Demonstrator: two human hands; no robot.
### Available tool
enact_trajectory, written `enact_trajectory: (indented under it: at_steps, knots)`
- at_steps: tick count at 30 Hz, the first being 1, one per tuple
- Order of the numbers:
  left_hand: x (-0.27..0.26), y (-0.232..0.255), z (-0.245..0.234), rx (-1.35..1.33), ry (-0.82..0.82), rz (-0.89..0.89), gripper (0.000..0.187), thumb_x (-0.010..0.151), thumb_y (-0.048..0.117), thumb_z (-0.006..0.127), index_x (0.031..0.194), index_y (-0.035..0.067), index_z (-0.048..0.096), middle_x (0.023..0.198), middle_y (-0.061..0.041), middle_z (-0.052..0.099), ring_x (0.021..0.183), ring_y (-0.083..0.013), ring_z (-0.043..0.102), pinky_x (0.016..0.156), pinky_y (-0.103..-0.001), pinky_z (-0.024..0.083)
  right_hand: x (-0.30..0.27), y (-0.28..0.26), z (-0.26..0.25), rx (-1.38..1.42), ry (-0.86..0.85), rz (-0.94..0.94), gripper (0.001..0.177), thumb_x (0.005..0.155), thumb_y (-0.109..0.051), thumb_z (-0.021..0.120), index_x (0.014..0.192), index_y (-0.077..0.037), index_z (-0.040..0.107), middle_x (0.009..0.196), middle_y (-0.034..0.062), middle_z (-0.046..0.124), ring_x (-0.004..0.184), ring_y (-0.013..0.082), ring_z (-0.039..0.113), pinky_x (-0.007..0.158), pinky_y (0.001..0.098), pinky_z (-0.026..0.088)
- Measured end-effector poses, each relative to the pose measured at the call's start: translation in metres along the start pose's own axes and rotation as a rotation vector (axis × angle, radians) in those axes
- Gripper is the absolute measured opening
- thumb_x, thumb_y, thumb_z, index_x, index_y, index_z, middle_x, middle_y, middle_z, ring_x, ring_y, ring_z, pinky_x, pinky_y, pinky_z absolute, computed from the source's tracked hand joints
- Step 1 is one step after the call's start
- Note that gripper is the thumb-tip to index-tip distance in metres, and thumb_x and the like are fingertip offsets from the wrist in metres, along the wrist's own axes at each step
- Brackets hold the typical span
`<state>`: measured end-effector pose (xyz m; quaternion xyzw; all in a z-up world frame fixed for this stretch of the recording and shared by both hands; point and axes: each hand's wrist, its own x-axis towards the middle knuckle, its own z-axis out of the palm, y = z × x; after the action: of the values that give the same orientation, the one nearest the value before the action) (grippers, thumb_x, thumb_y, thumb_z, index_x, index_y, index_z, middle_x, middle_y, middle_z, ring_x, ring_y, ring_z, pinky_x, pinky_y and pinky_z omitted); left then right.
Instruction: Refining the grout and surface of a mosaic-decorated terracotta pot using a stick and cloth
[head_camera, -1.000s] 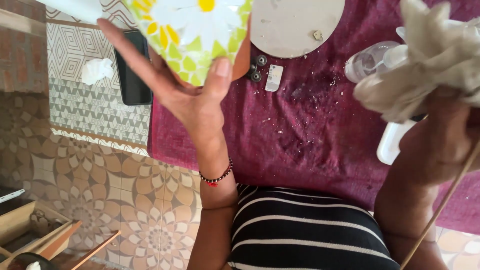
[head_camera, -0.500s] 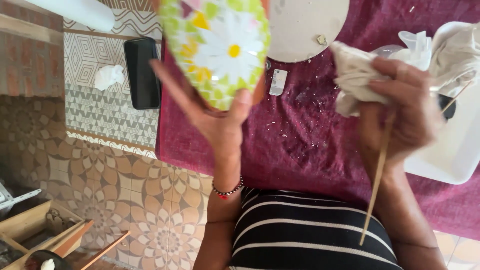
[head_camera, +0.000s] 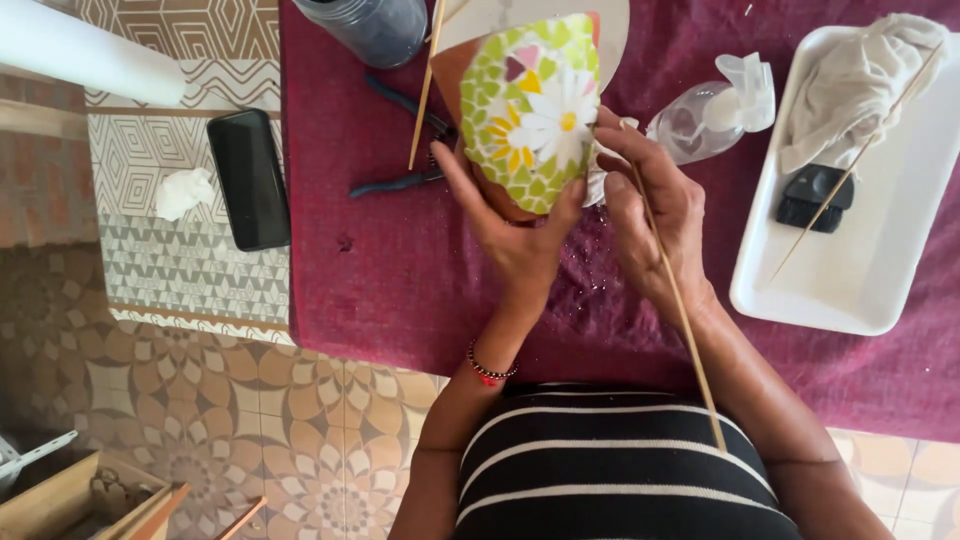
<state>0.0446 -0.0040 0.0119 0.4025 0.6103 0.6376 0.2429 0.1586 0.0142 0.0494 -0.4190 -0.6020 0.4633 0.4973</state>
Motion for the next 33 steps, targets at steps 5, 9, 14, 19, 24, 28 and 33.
enact_trajectory:
  at_steps: [5, 9, 14, 19, 24, 28, 33]
  knots:
    - [-0.008, -0.016, 0.006, 0.207, -0.024, 0.088, 0.117, 0.084, 0.038, 0.083, 0.164, 0.002, 0.006, 0.169, -0.030, 0.024, 0.161, -0.0391, 0.028, 0.134, -0.048, 0.027, -0.001, 0.018, -0.005, -0.202, 0.009, 0.033, 0.035, 0.103, -0.008, 0.049, 0.136, 0.001, 0.058, 0.149, 0.0289, 0.054, 0.143, 0.0379, 0.053, 0.112, 0.0421, 0.053]
    - [-0.010, -0.018, 0.001, 0.269, -0.071, 0.163, 0.122, 0.086, 0.034, 0.085, 0.163, 0.002, -0.005, 0.170, -0.029, 0.019, 0.162, -0.0429, 0.026, 0.137, -0.053, 0.025, -0.004, 0.015, -0.004, -0.289, -0.006, -0.019, 0.035, 0.109, -0.018, 0.054, 0.138, 0.002, 0.056, 0.150, 0.0305, 0.053, 0.143, 0.0405, 0.053, 0.106, 0.0437, 0.057]
    - [-0.005, -0.014, -0.008, 0.407, -0.079, 0.342, 0.107, 0.096, 0.040, 0.078, 0.164, 0.001, 0.005, 0.172, -0.023, 0.018, 0.165, -0.0427, 0.023, 0.141, -0.057, 0.027, -0.004, 0.016, -0.005, -0.509, -0.045, -0.114, 0.032, 0.107, -0.013, 0.063, 0.136, 0.000, 0.057, 0.149, 0.0284, 0.056, 0.140, 0.0413, 0.056, 0.113, 0.0499, 0.049]
    - [-0.002, -0.017, -0.021, 0.477, -0.187, 0.432, 0.100, 0.102, 0.037, 0.078, 0.167, 0.007, 0.008, 0.172, -0.025, 0.013, 0.165, -0.0458, 0.019, 0.141, -0.065, 0.030, -0.003, 0.022, -0.004, -0.581, -0.054, -0.227, 0.032, 0.104, 0.004, 0.059, 0.136, 0.005, 0.059, 0.144, 0.0300, 0.060, 0.134, 0.0436, 0.062, 0.110, 0.0537, 0.054]
    - [-0.003, -0.033, -0.021, 0.594, -0.137, 0.497, 0.106, 0.104, 0.048, 0.074, 0.171, 0.015, -0.001, 0.177, -0.020, 0.000, 0.169, -0.0424, 0.008, 0.144, -0.064, 0.022, -0.004, 0.021, -0.009, -0.532, -0.032, -0.316, 0.027, 0.114, 0.006, 0.049, 0.139, 0.012, 0.056, 0.138, 0.0350, 0.063, 0.123, 0.0445, 0.068, 0.105, 0.0497, 0.057]
    - [-0.012, -0.040, -0.025, 0.910, -0.233, 0.714, 0.061, 0.111, 0.038, 0.073, 0.157, 0.015, 0.041, 0.164, -0.022, 0.034, 0.155, -0.0509, 0.034, 0.129, -0.076, 0.034, -0.006, 0.018, -0.009, -0.601, -0.034, -0.283, 0.032, 0.117, -0.003, 0.049, 0.143, 0.014, 0.057, 0.139, 0.0367, 0.063, 0.131, 0.0491, 0.062, 0.111, 0.0533, 0.052]
    - [-0.005, -0.009, -0.022, 0.840, -0.319, 0.834, 0.026, 0.112, 0.008, 0.065, 0.137, 0.003, 0.071, 0.153, -0.012, 0.049, 0.148, -0.0322, 0.040, 0.121, -0.077, 0.021, -0.012, 0.013, -0.002, -0.563, -0.098, -0.254, 0.035, 0.122, -0.006, 0.042, 0.140, 0.016, 0.063, 0.158, 0.0290, 0.041, 0.145, 0.0500, 0.055, 0.119, 0.0553, 0.051]
